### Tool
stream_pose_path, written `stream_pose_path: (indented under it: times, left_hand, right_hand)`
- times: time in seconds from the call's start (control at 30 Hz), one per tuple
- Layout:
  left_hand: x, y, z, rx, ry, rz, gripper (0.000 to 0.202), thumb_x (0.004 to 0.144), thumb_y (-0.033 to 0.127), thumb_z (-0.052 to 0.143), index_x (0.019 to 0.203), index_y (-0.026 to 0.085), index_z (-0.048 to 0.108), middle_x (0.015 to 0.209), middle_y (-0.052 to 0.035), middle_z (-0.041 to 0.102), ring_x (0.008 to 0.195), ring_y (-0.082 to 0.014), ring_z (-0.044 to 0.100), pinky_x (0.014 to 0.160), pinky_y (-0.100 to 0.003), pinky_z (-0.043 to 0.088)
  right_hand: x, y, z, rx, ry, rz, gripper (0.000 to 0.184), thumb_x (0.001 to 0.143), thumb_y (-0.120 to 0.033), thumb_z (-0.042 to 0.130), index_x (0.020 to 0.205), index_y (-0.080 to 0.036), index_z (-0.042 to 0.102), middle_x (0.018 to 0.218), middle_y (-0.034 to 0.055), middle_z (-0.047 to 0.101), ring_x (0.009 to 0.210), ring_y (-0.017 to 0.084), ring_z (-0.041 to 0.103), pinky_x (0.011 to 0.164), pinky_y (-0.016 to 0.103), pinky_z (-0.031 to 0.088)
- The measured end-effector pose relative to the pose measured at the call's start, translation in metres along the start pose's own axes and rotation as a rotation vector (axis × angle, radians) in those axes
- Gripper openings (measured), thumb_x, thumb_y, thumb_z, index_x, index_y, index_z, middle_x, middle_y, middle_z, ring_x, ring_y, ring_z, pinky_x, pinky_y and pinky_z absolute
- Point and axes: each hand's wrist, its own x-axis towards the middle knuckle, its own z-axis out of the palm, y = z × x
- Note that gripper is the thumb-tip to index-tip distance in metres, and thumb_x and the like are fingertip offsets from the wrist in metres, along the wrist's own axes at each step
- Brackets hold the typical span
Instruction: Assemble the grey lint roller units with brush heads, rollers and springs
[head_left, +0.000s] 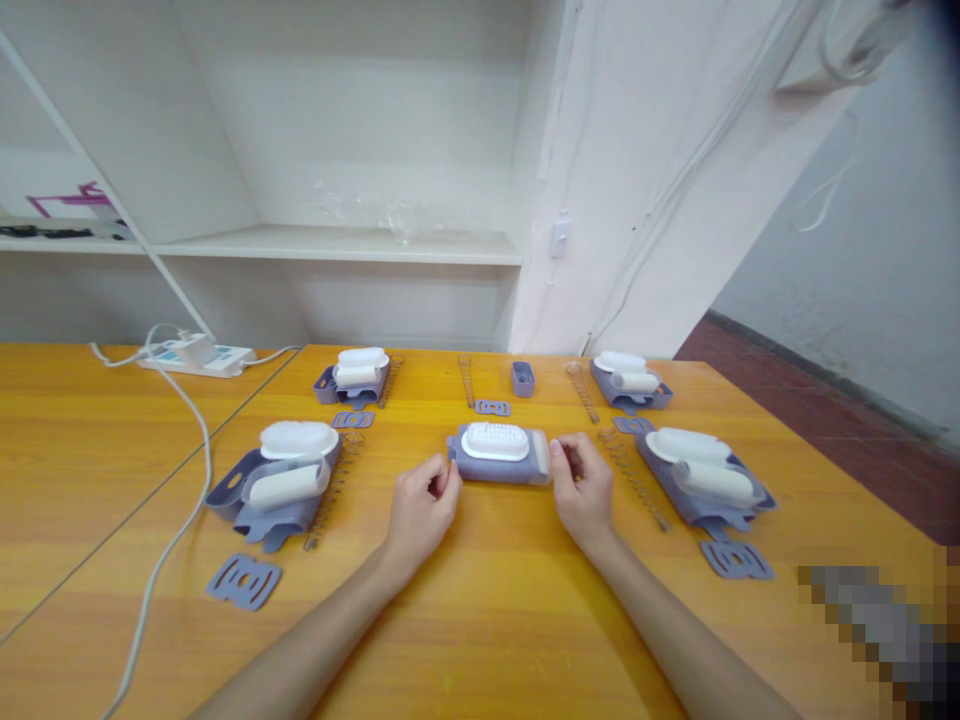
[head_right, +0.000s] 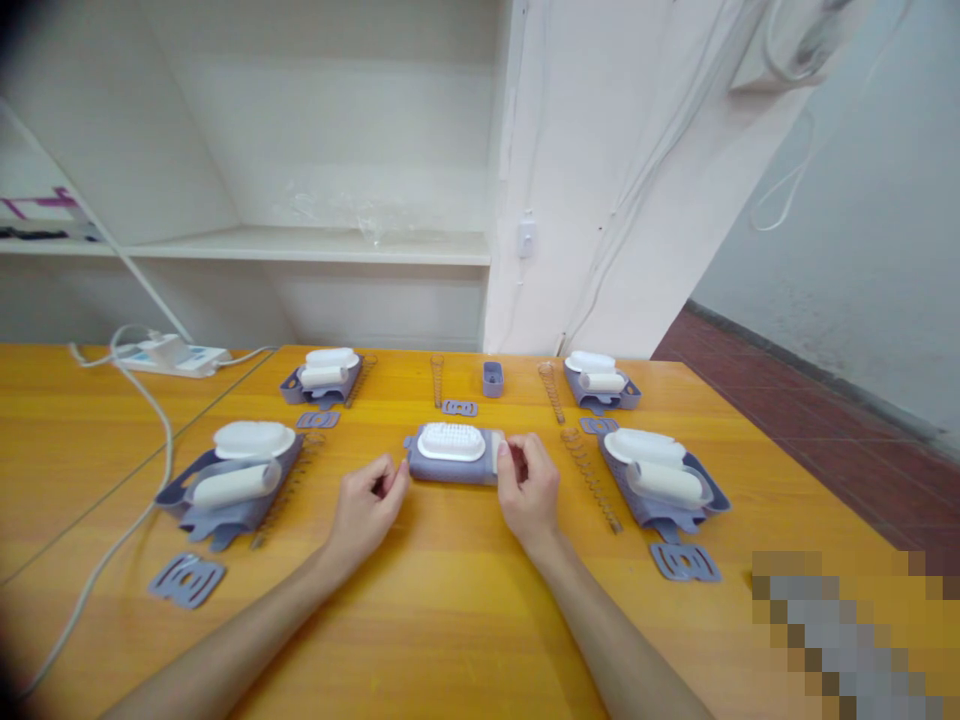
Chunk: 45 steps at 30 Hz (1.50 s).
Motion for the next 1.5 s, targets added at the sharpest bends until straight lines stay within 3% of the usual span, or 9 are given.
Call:
stream_pose_path:
  times: [0.27,0.43,0.6,0.73,0.87,1.07,1.2,1.33,1.5]
  left_hand:
    - [0.000,0.001,0.000,-0.009,-0.027,0.015,0.036,0.085,0.026,0.047,0.056,0.020,0.027,0.051,0.0067,0.028,0.047,-0.0072,0.031,0.050,-0.022,0.025]
    - [0.000,0.003,-0.001,-0.009,-0.033,0.027,0.036,0.085,0.026,0.047,0.056,0.020,0.026,0.051,0.0064,0.029,0.047,-0.0072,0.031,0.051,-0.022,0.025]
    - [0.000,0.003,-0.001,-0.006,-0.039,0.038,0.035,0.085,0.024,0.047,0.056,0.020,0.027,0.051,0.0062,0.030,0.047,-0.0075,0.031,0.050,-0.022,0.025]
    - [0.000,0.002,0.000,0.016,-0.047,0.048,0.035,0.085,0.024,0.046,0.056,0.020,0.027,0.051,0.0062,0.030,0.047,-0.0076,0.032,0.051,-0.023,0.025]
    - [-0.001,0.001,0.001,0.030,-0.054,0.057,0.035,0.086,0.024,0.045,0.057,0.020,0.028,0.052,0.0059,0.031,0.048,-0.0075,0.033,0.051,-0.022,0.025]
    - [0.000,-0.001,0.003,0.035,-0.068,0.055,0.034,0.087,0.024,0.046,0.057,0.019,0.029,0.052,0.0059,0.033,0.049,-0.0070,0.033,0.052,-0.022,0.025]
    - [-0.001,-0.001,0.003,0.032,-0.083,0.056,0.034,0.087,0.025,0.046,0.058,0.019,0.030,0.053,0.0057,0.033,0.049,-0.0070,0.033,0.053,-0.022,0.025]
    - [-0.002,0.000,0.002,0.027,-0.088,0.057,0.034,0.088,0.025,0.045,0.058,0.019,0.030,0.052,0.0056,0.034,0.049,-0.0070,0.033,0.053,-0.022,0.025]
    - [-0.001,0.001,0.001,0.029,-0.091,0.055,0.035,0.088,0.025,0.045,0.058,0.019,0.029,0.052,0.0056,0.034,0.049,-0.0070,0.034,0.053,-0.022,0.025]
  right_hand:
    - [0.020,-0.017,0.001,-0.092,0.003,-0.086,0.016,0.089,-0.032,0.047,0.087,-0.019,0.056,0.075,0.0008,0.054,0.060,0.013,0.049,0.057,0.026,0.039]
    - [0.042,-0.023,0.008,-0.195,-0.062,-0.106,0.020,0.090,-0.035,0.045,0.093,-0.020,0.058,0.081,0.0024,0.060,0.062,0.014,0.053,0.061,0.028,0.041]
    - [0.073,-0.029,0.032,-0.341,-0.211,-0.160,0.026,0.089,-0.035,0.045,0.106,-0.021,0.059,0.094,0.0063,0.063,0.084,0.020,0.058,0.073,0.031,0.044]
    - [0.090,-0.030,0.061,-0.554,-0.481,-0.070,0.033,0.090,-0.035,0.043,0.116,-0.022,0.058,0.110,0.0109,0.060,0.104,0.025,0.053,0.087,0.040,0.041]
    - [0.100,-0.030,0.087,-0.618,-0.639,0.003,0.035,0.086,-0.042,0.046,0.115,-0.028,0.061,0.112,0.0114,0.060,0.109,0.032,0.051,0.087,0.051,0.039]
    - [0.117,-0.033,0.108,-0.672,-0.794,0.097,0.038,0.085,-0.046,0.042,0.116,-0.034,0.062,0.120,0.0087,0.059,0.114,0.035,0.050,0.089,0.056,0.036]
    - [0.120,-0.039,0.117,-0.709,-0.859,0.157,0.035,0.084,-0.042,0.044,0.111,-0.034,0.065,0.122,0.0075,0.059,0.116,0.034,0.049,0.092,0.057,0.034]
    - [0.120,-0.041,0.123,-0.736,-0.884,0.200,0.031,0.080,-0.034,0.053,0.103,-0.023,0.069,0.122,0.0119,0.058,0.116,0.035,0.049,0.093,0.056,0.035]
    - [0.121,-0.035,0.121,-0.735,-0.803,0.194,0.027,0.077,-0.020,0.055,0.102,-0.018,0.067,0.117,0.0126,0.061,0.109,0.027,0.056,0.090,0.042,0.042]
